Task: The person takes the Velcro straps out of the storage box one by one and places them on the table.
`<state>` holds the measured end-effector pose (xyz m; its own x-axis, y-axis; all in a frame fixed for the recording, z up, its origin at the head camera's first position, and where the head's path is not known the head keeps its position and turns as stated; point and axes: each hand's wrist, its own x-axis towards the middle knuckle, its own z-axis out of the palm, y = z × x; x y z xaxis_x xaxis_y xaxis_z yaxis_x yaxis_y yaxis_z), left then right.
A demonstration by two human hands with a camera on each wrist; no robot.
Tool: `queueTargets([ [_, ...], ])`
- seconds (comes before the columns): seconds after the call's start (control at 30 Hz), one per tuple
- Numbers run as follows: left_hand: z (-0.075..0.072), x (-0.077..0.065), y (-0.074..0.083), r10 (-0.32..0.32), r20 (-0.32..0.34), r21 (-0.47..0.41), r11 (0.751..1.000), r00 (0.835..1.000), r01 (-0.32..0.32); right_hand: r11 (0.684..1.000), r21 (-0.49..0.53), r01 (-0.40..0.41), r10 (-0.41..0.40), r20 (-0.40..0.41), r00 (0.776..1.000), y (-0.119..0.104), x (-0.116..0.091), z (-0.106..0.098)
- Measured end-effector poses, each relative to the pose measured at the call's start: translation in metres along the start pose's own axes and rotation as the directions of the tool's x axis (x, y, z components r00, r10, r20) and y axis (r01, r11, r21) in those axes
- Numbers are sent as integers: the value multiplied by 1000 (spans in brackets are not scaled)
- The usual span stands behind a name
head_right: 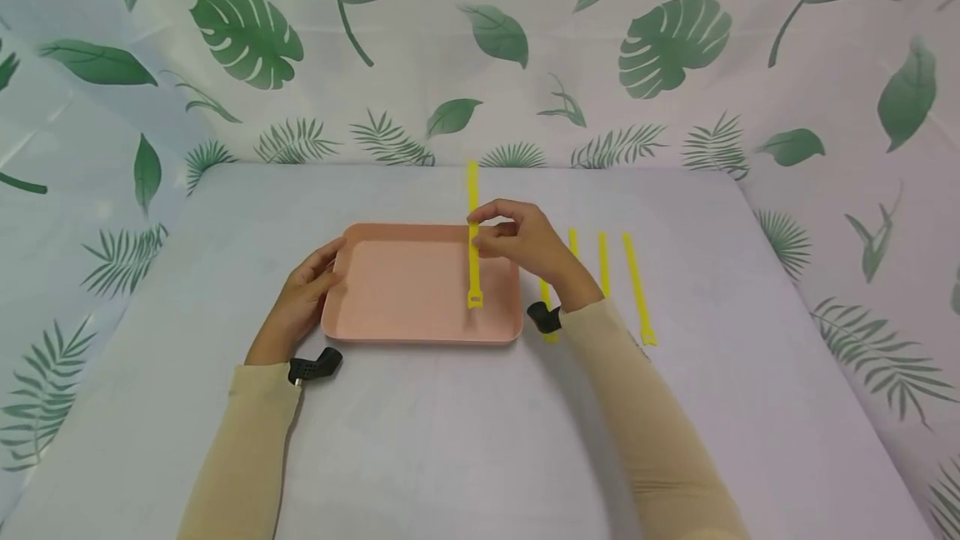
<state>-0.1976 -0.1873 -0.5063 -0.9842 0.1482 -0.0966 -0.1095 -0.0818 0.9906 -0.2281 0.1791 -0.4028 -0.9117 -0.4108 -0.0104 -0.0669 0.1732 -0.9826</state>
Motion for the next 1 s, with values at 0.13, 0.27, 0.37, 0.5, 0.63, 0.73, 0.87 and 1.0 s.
queueTargets([
  [0.13, 3, -1, 1, -11, 0, 5, 1000, 1000, 11, 999, -32, -5, 4, -18, 1000, 2, -10, -8],
  [0.27, 4, -3, 2, -21, -7, 16, 1000, 1000, 21, 998, -59, 1, -3, -29, 1000, 4, -19, -15],
  [0.37, 4, -4, 2, -26, -10, 21, 999, 1000, 26, 997, -73, 6, -9, -41, 999, 8, -24, -21],
  [0.5, 5, -4, 3, -37, -18, 10, 999, 999, 37, 997, -73, 5, -10, -67, 998, 13, -30, -28],
  [0.63, 5, -6, 3, -40, -20, 0, 999, 999, 40, 998, -65, 7, -13, -98, 995, 18, -38, -35],
  [0.73, 5, -6, 4, -38, -16, 2, 999, 999, 38, 997, -72, 9, -17, -117, 993, 22, -43, -41],
  [0.87, 4, -6, 3, -46, -11, 8, 999, 999, 46, 996, -86, 2, -14, -138, 990, 26, -50, -50],
  [1.0, 4, -6, 3, -48, -9, 8, 999, 999, 48, 996, -86, -5, -8, -155, 988, 31, -56, -59],
])
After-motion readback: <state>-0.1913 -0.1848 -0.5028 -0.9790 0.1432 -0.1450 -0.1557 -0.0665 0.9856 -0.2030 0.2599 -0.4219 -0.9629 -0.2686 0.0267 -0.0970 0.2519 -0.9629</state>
